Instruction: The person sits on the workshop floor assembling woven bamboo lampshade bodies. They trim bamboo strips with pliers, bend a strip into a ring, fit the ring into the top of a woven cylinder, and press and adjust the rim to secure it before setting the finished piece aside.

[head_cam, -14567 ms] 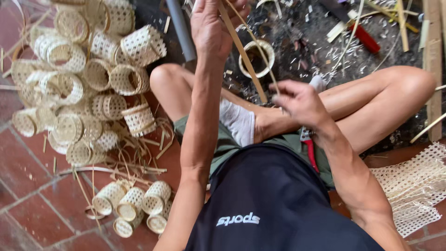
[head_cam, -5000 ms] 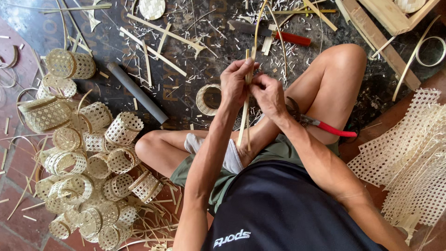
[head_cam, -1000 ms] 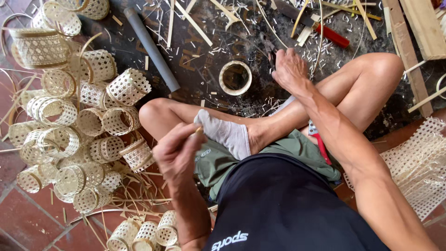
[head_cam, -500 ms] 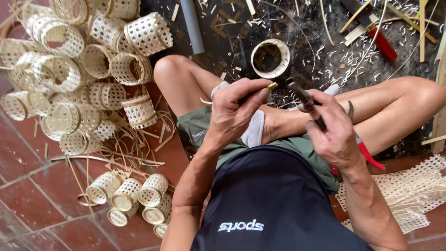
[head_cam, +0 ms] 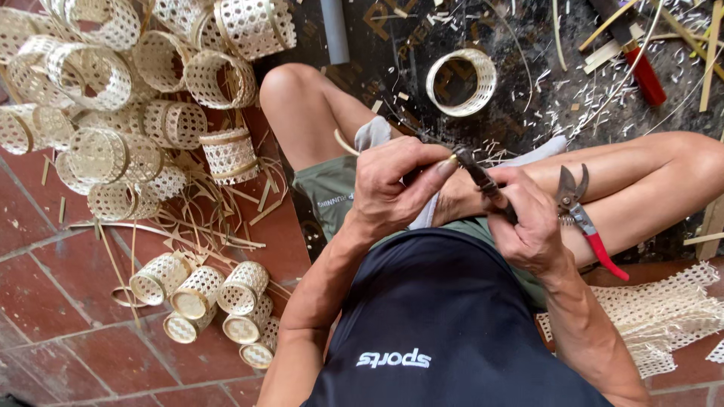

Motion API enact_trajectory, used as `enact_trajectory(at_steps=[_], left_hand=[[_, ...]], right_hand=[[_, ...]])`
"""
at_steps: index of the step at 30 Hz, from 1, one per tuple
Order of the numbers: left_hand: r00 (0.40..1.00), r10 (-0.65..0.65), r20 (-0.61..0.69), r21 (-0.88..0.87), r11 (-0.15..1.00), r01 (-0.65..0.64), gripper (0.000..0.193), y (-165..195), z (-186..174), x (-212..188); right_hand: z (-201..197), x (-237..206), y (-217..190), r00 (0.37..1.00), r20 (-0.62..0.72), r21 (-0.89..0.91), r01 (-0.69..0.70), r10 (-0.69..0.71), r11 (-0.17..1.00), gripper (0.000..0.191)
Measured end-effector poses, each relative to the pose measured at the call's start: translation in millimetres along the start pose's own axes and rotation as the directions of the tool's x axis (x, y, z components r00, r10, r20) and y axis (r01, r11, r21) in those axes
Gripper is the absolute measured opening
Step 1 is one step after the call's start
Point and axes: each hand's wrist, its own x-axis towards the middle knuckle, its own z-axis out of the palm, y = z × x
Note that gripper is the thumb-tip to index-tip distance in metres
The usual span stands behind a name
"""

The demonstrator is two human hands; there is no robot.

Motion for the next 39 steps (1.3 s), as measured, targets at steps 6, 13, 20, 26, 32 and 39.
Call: enact_trajectory(at_steps=[6,13,20,26,32,39], left_hand=[[0.978,0.186,0.099,-0.166,0.972,-0.168,0.007,4,-22,-3],[0.956,0.245,0.159,-0.278,0.941,-0.195,0.008,11,-34,0],[0.943,0.296,0.155,-0.322,0.917,-0.235,0.008,12,-34,2],[0.947,0.274,0.165,-0.339,0.918,-0.206,0.008,12,-32,1],[0.945,0.285,0.162,-0.361,0.908,-0.213,0.010,11,-28,-1],[0.951,0.301,0.071,-0.206,0.937,-0.281,0.006,-2,-32,-4]], right_hand=[[0,-7,-10,0.988,0.152,0.416,-0.084,0.021,0.906,0.021],[-4,-5,-15,0.947,0.320,0.544,-0.212,0.033,0.812,0.016],[-2,-17,-4,0.867,0.494,0.741,-0.463,0.072,0.486,0.011],[2,-19,4,0.829,0.560,0.809,-0.545,-0.005,0.219,0.006],[5,-19,12,0.795,0.600,0.800,-0.597,-0.088,0.053,0.004],[5,-26,13,0.887,0.462,0.850,-0.450,0.023,0.276,0.006]])
